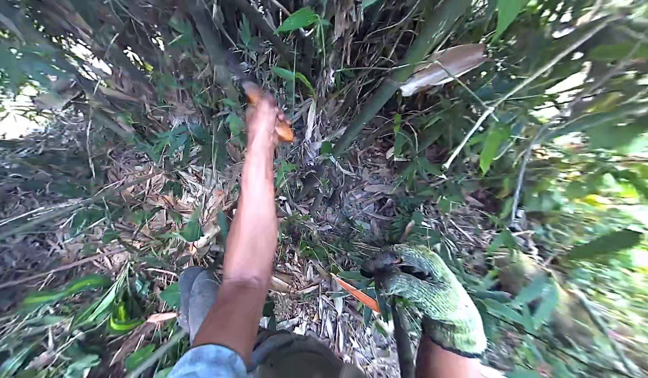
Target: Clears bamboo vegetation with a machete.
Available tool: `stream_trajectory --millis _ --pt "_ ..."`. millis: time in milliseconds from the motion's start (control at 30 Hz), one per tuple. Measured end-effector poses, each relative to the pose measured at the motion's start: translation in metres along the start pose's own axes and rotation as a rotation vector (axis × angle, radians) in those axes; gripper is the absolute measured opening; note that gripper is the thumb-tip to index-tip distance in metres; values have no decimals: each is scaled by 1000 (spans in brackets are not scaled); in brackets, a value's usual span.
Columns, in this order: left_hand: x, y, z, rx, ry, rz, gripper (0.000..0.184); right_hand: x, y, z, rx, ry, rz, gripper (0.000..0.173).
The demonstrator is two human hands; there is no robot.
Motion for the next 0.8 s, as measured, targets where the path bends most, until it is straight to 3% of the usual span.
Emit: stream_trajectory --millis 67,133,200,333,433,600,800 --pt "11 -55 72 396 56 319 20 -2 -1 8 44 -34 76 23" --pt "18 -127 148 547 229 400 22 7 6 10 103 -64 120 25" --pt "42 -183 195 603 398 400 21 16 -5 5 69 -69 91 23" --pt "107 -219 214 476 793 480 33 18 -14 -9 -42 -30 40 21" --pt "157 -231 233 379 1014 501 43 11 -10 -18 -15 -1 104 21" --pt "219 -259 245 529 918 433 34 8 -11 -29 -73 5 147 21" --pt "260 -282 217 769 556 133 23 19 -8 -43 -139 -52 87 21"
Point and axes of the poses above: each hand's wrist, its own y-axis towards the middle knuckle, its own x-axis out of the back of the hand, z = x × y, the point moved 6 cm from there along y, towards the middle knuckle, and after that the axes turned 5 degrees about x, right-handed, at the moved point
